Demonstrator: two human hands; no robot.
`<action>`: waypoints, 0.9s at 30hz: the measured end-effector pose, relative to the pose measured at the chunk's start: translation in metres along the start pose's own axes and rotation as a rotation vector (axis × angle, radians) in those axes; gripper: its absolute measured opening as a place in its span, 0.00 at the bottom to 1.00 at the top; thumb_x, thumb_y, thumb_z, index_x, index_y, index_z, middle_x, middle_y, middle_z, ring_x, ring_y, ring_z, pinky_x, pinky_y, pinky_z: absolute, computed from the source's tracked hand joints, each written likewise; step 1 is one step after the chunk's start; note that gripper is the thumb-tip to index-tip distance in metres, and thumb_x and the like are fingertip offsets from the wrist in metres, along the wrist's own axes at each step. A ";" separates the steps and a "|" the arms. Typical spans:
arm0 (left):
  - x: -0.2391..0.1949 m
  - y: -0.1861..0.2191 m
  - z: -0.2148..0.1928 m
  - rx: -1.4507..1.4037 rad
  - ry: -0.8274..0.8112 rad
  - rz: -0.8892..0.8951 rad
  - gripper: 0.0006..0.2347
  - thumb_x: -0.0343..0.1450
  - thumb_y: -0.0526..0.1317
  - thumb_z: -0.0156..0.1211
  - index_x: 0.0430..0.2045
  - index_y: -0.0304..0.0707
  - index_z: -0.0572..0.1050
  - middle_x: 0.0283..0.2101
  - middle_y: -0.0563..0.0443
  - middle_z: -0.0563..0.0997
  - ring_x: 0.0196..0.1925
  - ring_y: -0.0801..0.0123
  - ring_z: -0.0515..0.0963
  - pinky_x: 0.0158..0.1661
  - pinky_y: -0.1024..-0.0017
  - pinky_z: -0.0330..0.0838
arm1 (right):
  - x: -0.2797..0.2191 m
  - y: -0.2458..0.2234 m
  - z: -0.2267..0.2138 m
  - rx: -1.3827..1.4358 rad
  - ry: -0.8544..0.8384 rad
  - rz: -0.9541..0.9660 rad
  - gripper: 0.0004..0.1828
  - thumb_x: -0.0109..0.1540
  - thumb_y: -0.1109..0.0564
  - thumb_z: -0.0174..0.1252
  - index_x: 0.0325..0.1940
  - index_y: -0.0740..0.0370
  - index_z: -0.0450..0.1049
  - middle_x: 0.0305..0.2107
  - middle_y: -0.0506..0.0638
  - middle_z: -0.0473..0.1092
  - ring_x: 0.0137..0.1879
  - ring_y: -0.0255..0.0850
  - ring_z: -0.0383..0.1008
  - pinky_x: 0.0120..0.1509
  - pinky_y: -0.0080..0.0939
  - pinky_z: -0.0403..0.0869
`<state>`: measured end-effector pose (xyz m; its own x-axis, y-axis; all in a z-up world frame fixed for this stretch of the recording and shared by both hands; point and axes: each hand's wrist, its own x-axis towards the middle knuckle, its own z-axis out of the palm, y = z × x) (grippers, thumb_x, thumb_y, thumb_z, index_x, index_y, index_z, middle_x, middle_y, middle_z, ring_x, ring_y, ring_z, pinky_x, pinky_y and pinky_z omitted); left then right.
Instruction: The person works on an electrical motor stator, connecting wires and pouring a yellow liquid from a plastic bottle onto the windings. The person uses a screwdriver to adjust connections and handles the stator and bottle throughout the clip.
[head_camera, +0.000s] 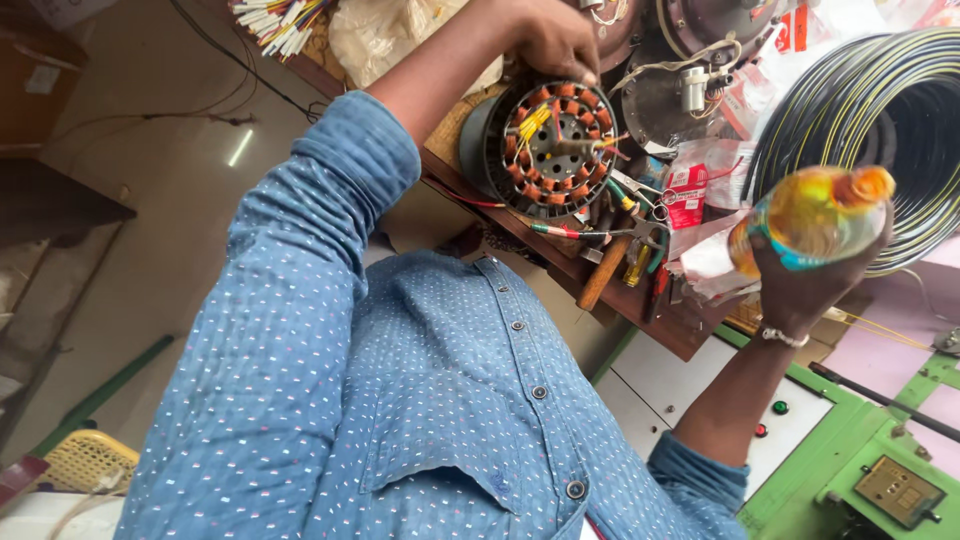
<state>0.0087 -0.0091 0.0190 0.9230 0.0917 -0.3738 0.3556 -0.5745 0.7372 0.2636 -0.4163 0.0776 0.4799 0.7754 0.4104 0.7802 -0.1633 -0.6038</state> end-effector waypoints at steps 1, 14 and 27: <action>-0.005 0.002 0.002 -0.017 0.094 0.021 0.16 0.78 0.51 0.48 0.52 0.46 0.78 0.44 0.47 0.83 0.41 0.59 0.82 0.41 0.61 0.76 | 0.013 -0.016 0.003 -0.043 -0.049 -0.024 0.57 0.60 0.48 0.82 0.81 0.63 0.51 0.71 0.58 0.61 0.75 0.51 0.64 0.81 0.49 0.65; -0.226 -0.124 0.301 -0.765 1.088 -0.404 0.15 0.80 0.46 0.57 0.49 0.30 0.78 0.39 0.54 0.83 0.38 0.77 0.80 0.38 0.75 0.75 | 0.158 -0.142 0.065 -0.700 -0.435 -0.704 0.33 0.63 0.56 0.69 0.71 0.57 0.67 0.63 0.48 0.70 0.75 0.46 0.68 0.81 0.60 0.51; -0.286 -0.183 0.488 -1.078 1.209 -1.046 0.07 0.77 0.38 0.58 0.39 0.35 0.81 0.31 0.48 0.83 0.26 0.73 0.80 0.26 0.74 0.71 | 0.182 -0.191 0.097 -0.843 -0.666 -0.956 0.37 0.58 0.55 0.70 0.72 0.52 0.68 0.66 0.41 0.69 0.72 0.41 0.64 0.83 0.56 0.47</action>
<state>-0.3919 -0.3276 -0.2838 -0.2562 0.7149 -0.6506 0.2412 0.6990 0.6732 0.1633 -0.1850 0.2010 -0.4437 0.8891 -0.1123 0.8037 0.4502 0.3891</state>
